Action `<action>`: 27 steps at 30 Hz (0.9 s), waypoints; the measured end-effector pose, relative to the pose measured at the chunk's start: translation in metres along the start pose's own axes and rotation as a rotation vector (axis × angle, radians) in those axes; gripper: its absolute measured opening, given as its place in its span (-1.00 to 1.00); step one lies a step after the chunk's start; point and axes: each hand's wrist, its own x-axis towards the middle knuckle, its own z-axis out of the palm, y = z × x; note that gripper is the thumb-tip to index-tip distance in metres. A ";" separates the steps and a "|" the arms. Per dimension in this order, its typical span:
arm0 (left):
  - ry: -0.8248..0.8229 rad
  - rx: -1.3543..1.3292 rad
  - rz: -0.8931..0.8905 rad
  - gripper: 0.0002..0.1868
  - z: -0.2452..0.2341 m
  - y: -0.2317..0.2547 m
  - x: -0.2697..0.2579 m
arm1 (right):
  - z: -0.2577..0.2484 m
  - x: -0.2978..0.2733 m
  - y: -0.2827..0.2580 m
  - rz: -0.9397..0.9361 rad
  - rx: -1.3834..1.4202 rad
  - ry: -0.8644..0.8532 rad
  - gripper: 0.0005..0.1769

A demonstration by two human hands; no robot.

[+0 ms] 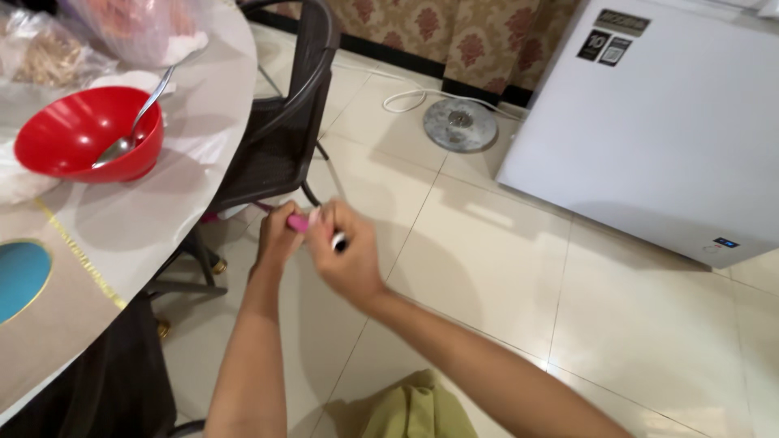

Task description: The person moves a chair aside and then reattaches the head of a pink broom to its handle by pushing and twisting the components together by hand.

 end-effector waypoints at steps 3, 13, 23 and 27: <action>0.088 -0.246 -0.163 -0.76 -0.024 0.056 -0.006 | 0.004 0.027 -0.041 -0.037 0.040 -0.001 -0.67; -0.166 -0.303 -0.011 -0.76 -0.142 0.176 -0.049 | -0.028 0.065 -0.179 -0.181 0.263 -0.969 -0.52; -0.050 -0.396 0.310 -0.61 -0.046 0.039 -0.033 | 0.002 -0.006 -0.044 -0.346 0.031 -0.806 -0.67; 0.334 -0.594 0.097 -0.70 -0.022 0.047 -0.054 | 0.025 -0.010 -0.030 -0.260 -0.077 -0.833 -0.67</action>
